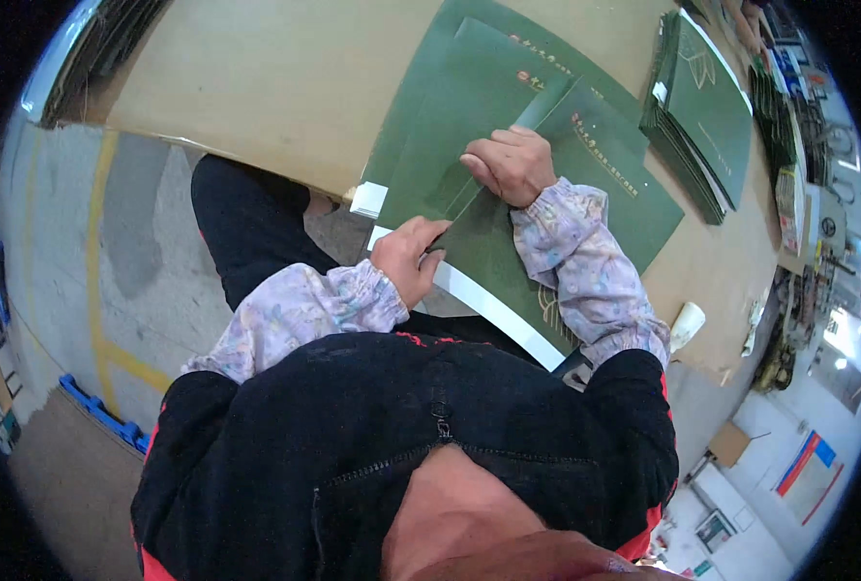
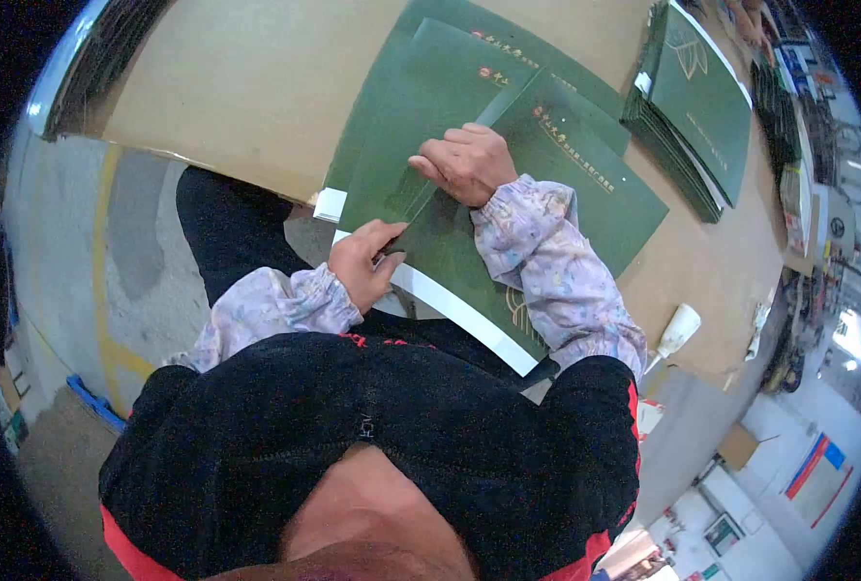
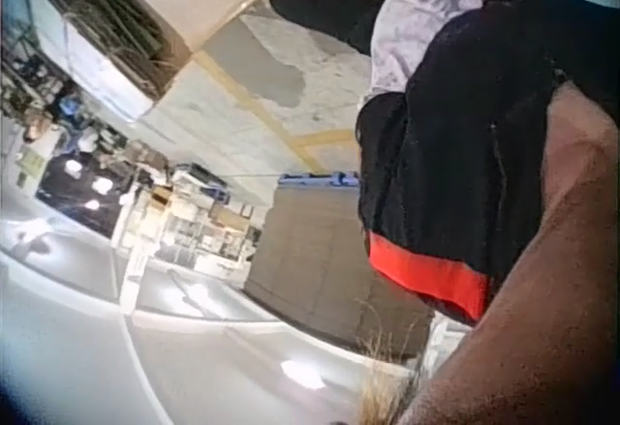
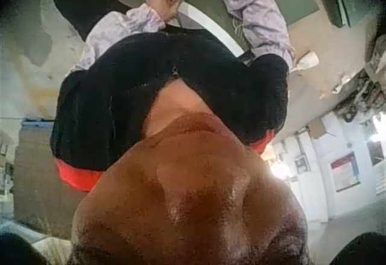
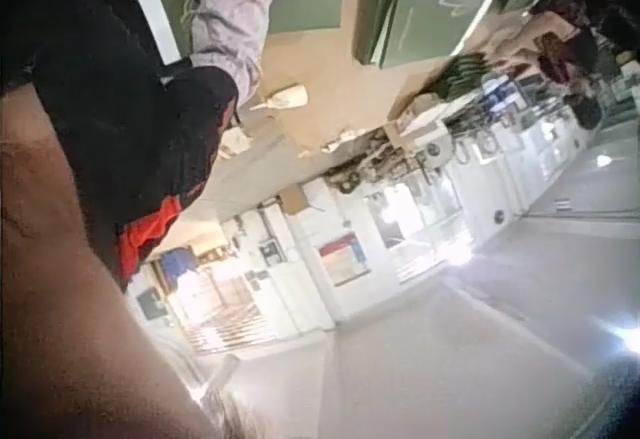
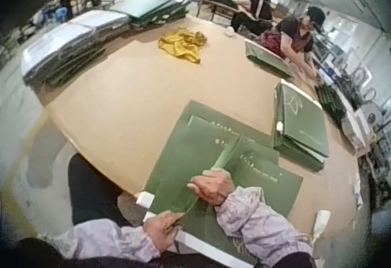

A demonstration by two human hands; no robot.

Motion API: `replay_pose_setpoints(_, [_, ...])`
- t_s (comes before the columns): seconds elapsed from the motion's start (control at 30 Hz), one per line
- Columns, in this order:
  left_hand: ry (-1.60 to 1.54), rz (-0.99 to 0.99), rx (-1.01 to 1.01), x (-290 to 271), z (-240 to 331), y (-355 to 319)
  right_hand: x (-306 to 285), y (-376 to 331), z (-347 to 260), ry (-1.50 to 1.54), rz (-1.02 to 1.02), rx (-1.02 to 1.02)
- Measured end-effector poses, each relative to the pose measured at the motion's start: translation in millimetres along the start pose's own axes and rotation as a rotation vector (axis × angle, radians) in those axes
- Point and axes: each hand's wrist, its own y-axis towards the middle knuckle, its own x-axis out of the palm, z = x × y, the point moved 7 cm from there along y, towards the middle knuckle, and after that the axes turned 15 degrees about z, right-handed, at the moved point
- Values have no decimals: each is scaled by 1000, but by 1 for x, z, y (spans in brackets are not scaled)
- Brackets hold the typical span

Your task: Folding and applying glue to cardboard folders or boxes in a factory setting.

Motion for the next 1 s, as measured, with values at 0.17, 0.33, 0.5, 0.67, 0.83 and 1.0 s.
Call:
replay_pose_setpoints(0.17, [20,-29,13,-2,4,-6,-15,12,61,-254,71,-52])
replay_pose_setpoints(0.33, [106,-136,89,0,1,-4,21,2,117,-311,-117,334])
replay_pose_setpoints(0.5, [610,-25,607,-1,40,36,-4,30,114,-379,77,292])
replay_pose_setpoints(0.67, [645,-258,649,72,34,73,15,18,116,-471,65,263])
replay_pose_setpoints(0.83, [685,-228,665,82,35,62,-79,-25,74,-799,14,503])
replay_pose_setpoints(1.0, [675,-237,637,74,53,63,-205,-192,30,-1010,391,1091])
